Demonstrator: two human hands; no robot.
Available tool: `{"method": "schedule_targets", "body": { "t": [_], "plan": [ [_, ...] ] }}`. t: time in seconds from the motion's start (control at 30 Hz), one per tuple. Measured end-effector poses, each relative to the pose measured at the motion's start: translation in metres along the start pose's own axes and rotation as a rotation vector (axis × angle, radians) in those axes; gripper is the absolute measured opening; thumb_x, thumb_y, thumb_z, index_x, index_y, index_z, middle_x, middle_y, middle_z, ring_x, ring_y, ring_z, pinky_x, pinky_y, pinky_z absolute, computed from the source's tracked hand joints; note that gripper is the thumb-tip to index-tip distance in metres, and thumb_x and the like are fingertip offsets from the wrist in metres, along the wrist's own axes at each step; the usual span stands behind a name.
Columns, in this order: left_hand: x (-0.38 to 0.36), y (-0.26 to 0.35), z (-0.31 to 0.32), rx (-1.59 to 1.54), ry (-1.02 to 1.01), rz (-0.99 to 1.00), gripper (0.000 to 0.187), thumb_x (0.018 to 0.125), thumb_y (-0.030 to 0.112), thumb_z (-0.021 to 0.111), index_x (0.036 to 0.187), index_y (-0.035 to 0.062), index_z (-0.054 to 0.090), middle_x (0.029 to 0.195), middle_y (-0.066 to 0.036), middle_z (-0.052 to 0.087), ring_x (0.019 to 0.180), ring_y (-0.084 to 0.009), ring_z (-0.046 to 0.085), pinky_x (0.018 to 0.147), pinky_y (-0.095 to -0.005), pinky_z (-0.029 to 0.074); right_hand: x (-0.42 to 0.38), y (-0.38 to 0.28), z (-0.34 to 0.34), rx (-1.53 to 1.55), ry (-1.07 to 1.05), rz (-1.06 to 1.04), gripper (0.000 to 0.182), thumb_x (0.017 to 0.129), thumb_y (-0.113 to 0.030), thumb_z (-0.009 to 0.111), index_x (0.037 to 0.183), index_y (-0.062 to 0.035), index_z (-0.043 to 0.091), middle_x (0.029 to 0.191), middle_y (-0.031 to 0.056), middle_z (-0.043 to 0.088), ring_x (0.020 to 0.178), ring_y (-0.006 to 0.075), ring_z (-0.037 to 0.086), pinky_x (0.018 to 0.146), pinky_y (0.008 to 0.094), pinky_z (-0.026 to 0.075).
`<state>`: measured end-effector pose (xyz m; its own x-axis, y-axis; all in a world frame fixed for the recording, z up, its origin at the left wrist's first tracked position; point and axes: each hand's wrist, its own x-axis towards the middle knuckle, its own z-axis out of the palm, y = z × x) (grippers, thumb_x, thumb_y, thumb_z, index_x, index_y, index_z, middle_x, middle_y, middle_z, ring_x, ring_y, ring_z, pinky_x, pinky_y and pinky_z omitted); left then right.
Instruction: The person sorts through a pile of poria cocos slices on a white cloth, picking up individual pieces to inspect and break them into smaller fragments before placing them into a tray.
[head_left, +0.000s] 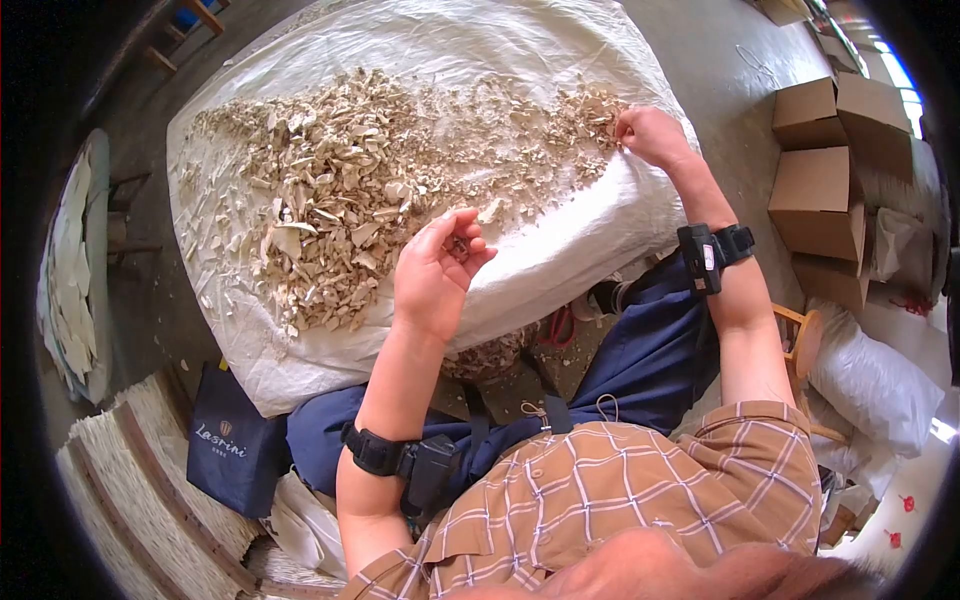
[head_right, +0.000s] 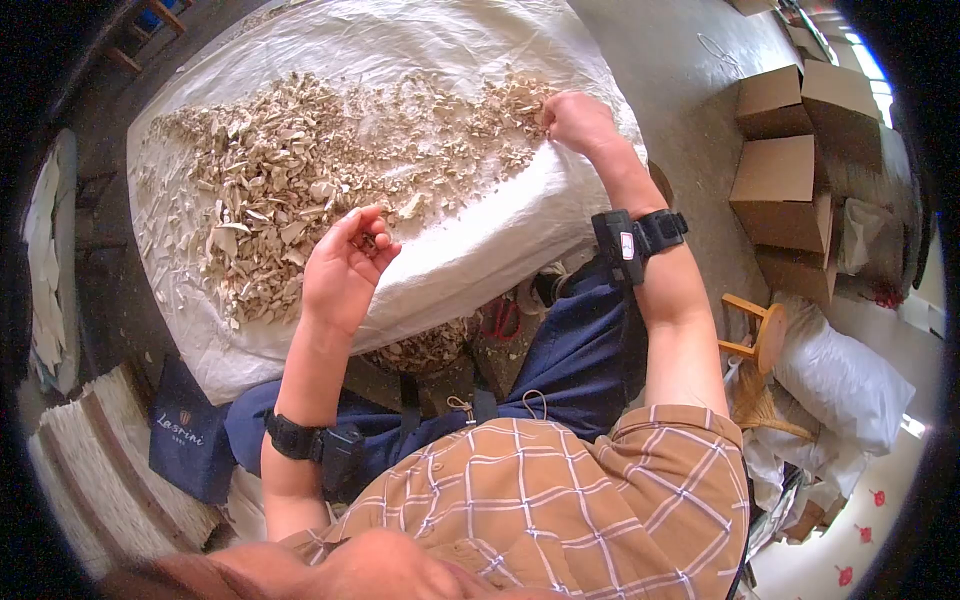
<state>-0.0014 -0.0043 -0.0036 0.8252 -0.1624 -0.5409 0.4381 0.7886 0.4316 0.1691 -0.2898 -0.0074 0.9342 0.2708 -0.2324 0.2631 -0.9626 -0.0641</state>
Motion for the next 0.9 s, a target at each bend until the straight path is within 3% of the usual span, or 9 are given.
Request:
{"method": "schedule_targets", "body": {
  "t": [0.07,0.17,0.27,0.5,0.6,0.67,0.7,0.87,0.9],
  "plan": [
    [0.000,0.000,0.000,0.000,-0.004,0.000,0.023,0.088,0.016,0.040,0.096,-0.0012,0.053,0.079,-0.004,0.053,0.071,-0.0126,0.052,0.072,-0.0318,0.047,-0.001,-0.006,-0.005,0.059,-0.061,0.061,0.011,0.070,-0.015,0.059,0.080,-0.0144,0.064,0.079,0.0062,0.062,0.077,0.0222,0.059,0.069,0.0327,0.045],
    [0.000,0.000,0.000,-0.005,-0.009,-0.002,0.023,0.088,0.016,0.040,0.096,-0.0012,0.053,0.078,-0.004,0.053,0.071,-0.0126,0.052,0.072,-0.0316,0.047,-0.004,-0.016,-0.006,-0.003,-0.091,-0.011,0.012,0.071,-0.016,0.058,0.080,-0.0144,0.064,0.080,0.0068,0.062,0.078,0.0231,0.059,0.069,0.0332,0.045],
    [0.000,0.000,0.000,-0.004,-0.002,0.002,0.023,0.088,0.016,0.041,0.096,-0.0012,0.053,0.078,-0.004,0.053,0.071,-0.0124,0.052,0.072,-0.0314,0.048,-0.002,-0.006,0.003,-0.057,-0.044,-0.022,0.012,0.068,-0.017,0.058,0.078,-0.0124,0.063,0.073,0.0066,0.060,0.069,0.0235,0.058,0.063,0.0338,0.045],
    [0.000,0.000,0.000,-0.006,-0.014,-0.004,0.023,0.088,0.017,0.041,0.096,-0.0010,0.053,0.078,-0.004,0.053,0.071,-0.0123,0.051,0.072,-0.0312,0.047,0.001,-0.009,-0.003,-0.092,-0.028,0.033,0.015,0.067,-0.016,0.060,0.081,-0.0102,0.062,0.072,0.0072,0.060,0.069,0.0217,0.057,0.063,0.0325,0.045],
    [-0.001,0.000,0.000,-0.001,-0.006,-0.003,0.023,0.088,0.017,0.041,0.096,-0.0009,0.053,0.078,-0.003,0.053,0.071,-0.0123,0.051,0.071,-0.0311,0.047,0.002,-0.020,-0.001,0.176,0.022,-0.044,0.018,0.071,-0.013,0.057,0.088,-0.0127,0.063,0.078,0.0078,0.062,0.075,0.0225,0.059,0.068,0.0340,0.046],
    [-0.001,0.000,0.000,0.001,-0.004,-0.003,0.023,0.088,0.017,0.041,0.096,-0.0009,0.053,0.078,-0.003,0.052,0.071,-0.0123,0.051,0.071,-0.0311,0.047,0.005,-0.028,0.010,0.426,0.021,-0.321,0.020,0.070,-0.007,0.062,0.090,-0.0082,0.059,0.075,0.0052,0.057,0.067,0.0157,0.055,0.063,0.0272,0.045],
    [-0.001,0.001,0.001,0.000,-0.001,-0.005,0.023,0.088,0.017,0.041,0.097,-0.0009,0.053,0.078,-0.003,0.052,0.071,-0.0123,0.051,0.071,-0.0311,0.047,0.006,-0.032,0.013,0.362,0.039,-0.399,0.021,0.071,-0.005,0.062,0.092,-0.0093,0.059,0.081,0.0050,0.056,0.070,0.0166,0.055,0.065,0.0275,0.046],
    [-0.003,0.002,0.001,0.001,-0.002,-0.005,0.023,0.088,0.017,0.041,0.097,-0.0008,0.053,0.078,-0.004,0.052,0.070,-0.0121,0.051,0.071,-0.0311,0.047,0.010,-0.036,0.018,0.151,0.148,-0.357,0.020,0.075,-0.010,0.058,0.094,-0.0136,0.059,0.087,0.0054,0.055,0.073,0.0187,0.056,0.068,0.0313,0.046],
    [-0.003,0.002,0.001,-0.007,0.004,0.006,0.023,0.087,0.016,0.042,0.095,-0.0016,0.053,0.078,-0.004,0.052,0.069,-0.0123,0.052,0.070,-0.0312,0.048,0.012,-0.035,0.015,0.068,0.171,-0.175,0.020,0.075,-0.011,0.055,0.095,-0.0143,0.059,0.089,0.0064,0.055,0.077,0.0212,0.056,0.071,0.0332,0.046]
  ]
}}
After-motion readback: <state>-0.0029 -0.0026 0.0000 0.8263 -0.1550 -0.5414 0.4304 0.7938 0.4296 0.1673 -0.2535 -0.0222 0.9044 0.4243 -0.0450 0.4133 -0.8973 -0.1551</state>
